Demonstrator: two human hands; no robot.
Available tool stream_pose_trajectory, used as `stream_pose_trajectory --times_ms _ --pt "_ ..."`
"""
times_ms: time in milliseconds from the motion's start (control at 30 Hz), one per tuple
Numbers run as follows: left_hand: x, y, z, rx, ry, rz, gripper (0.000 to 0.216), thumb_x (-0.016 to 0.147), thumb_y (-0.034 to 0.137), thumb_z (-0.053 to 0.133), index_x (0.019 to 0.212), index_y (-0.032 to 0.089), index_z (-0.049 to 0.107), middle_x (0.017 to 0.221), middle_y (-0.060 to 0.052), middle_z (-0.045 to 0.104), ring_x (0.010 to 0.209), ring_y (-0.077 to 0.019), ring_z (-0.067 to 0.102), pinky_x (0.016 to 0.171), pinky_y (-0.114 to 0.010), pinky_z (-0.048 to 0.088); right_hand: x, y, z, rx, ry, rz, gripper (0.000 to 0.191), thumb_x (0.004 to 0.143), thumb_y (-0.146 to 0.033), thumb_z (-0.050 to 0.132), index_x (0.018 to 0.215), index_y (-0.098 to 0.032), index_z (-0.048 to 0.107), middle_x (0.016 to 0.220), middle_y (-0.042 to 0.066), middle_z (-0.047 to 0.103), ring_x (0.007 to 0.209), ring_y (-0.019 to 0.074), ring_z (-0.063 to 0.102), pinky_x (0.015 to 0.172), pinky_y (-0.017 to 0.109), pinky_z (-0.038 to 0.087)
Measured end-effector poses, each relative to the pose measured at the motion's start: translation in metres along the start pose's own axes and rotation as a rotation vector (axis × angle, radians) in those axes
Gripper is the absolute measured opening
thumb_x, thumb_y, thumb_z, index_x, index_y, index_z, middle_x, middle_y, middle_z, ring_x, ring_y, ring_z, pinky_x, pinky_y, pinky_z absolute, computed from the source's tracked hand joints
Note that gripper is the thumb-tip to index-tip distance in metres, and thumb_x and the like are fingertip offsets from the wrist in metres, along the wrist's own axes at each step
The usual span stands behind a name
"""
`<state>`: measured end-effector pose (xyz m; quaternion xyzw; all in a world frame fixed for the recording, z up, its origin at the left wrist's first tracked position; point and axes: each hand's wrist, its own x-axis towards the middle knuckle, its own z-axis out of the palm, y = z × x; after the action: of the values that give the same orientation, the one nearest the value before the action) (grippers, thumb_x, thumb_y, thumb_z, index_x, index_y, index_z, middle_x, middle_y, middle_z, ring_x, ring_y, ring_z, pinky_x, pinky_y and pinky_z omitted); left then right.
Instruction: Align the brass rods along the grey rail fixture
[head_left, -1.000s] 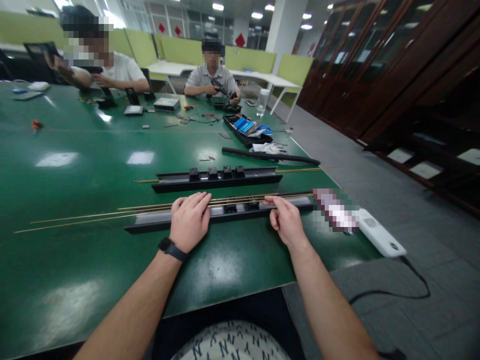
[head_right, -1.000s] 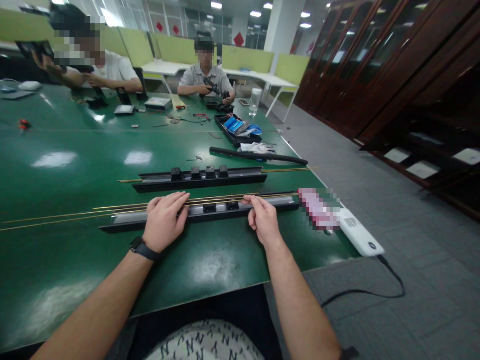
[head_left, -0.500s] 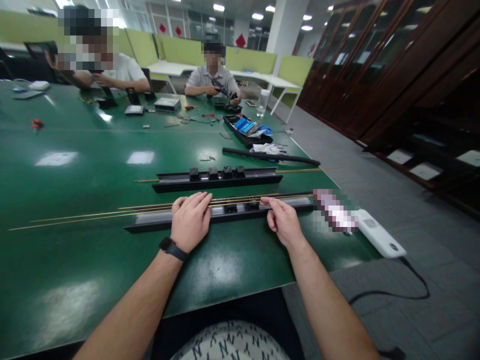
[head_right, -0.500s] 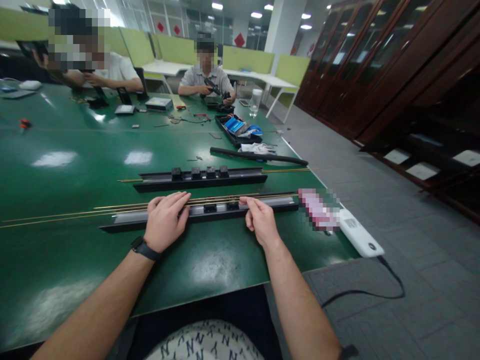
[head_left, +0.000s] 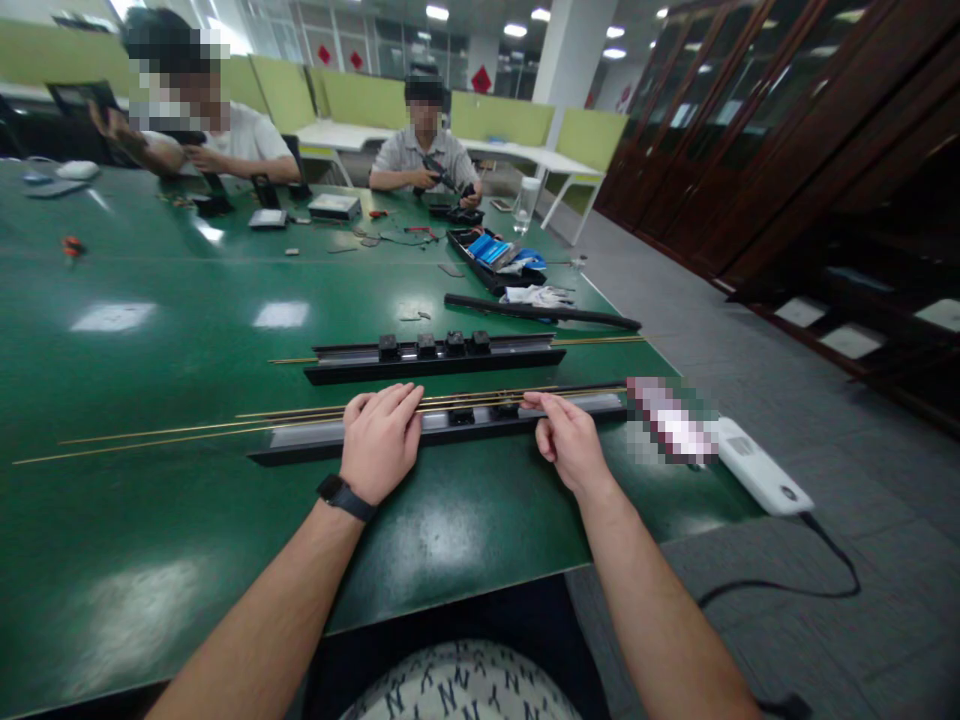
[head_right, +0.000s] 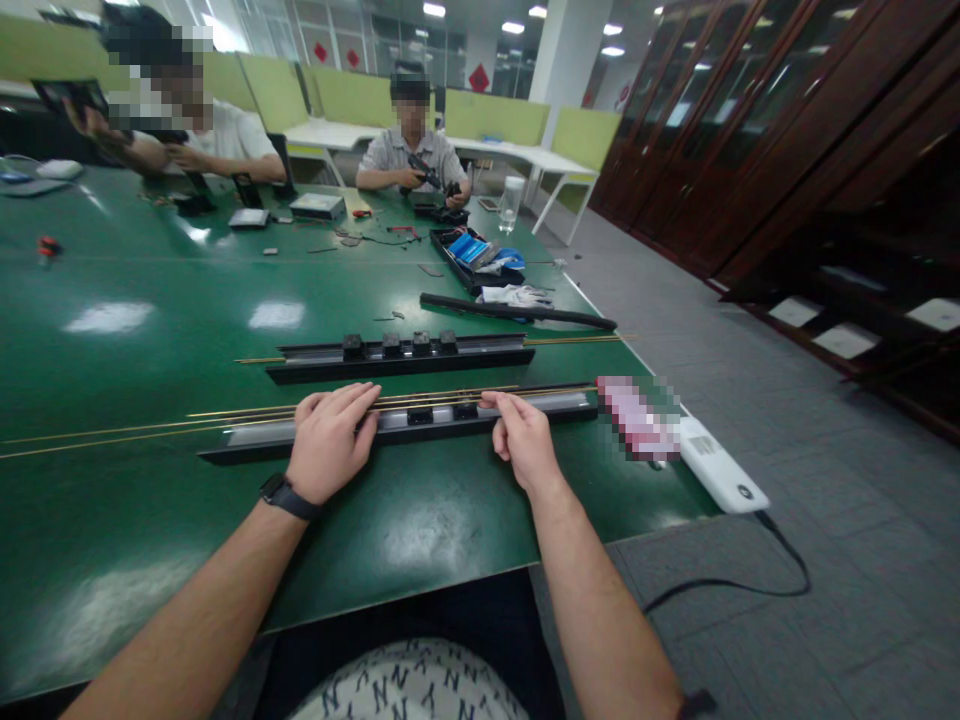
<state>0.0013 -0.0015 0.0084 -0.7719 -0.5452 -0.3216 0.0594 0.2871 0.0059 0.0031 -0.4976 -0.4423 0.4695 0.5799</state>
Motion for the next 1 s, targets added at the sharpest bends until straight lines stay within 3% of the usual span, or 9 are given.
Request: stream_pose_trajectory --times_ms 667,1000 --pt "-0.0006 -0.0012 0.0009 0.006 -0.004 0.019 0.037 0.105 0.026 0.049 0.134 0.023 0.071 0.138 -0.01 0.075 0.13 -0.0298 0.068 0.111 -0.051 0.04 0.0043 -0.0029 -0.0025 0.078 0.188 -0.037 0.037 0.087 -0.051 0.076 0.096 -0.015 0.08 0.097 0.012 0.081 0.036 0.0035 0.045 0.028 0.018 0.023" --pt "-0.0013 -0.0019 0.0028 0.028 0.009 0.023 0.034 0.105 0.025 0.051 0.134 0.022 0.07 0.138 -0.009 0.075 0.129 -0.0287 0.068 0.11 -0.05 0.039 0.0013 0.0004 -0.0014 0.036 0.034 -0.011 0.041 0.087 -0.055 0.076 0.102 -0.017 0.081 0.1 0.01 0.081 0.035 0.0037 0.046 0.028 0.018 0.025"
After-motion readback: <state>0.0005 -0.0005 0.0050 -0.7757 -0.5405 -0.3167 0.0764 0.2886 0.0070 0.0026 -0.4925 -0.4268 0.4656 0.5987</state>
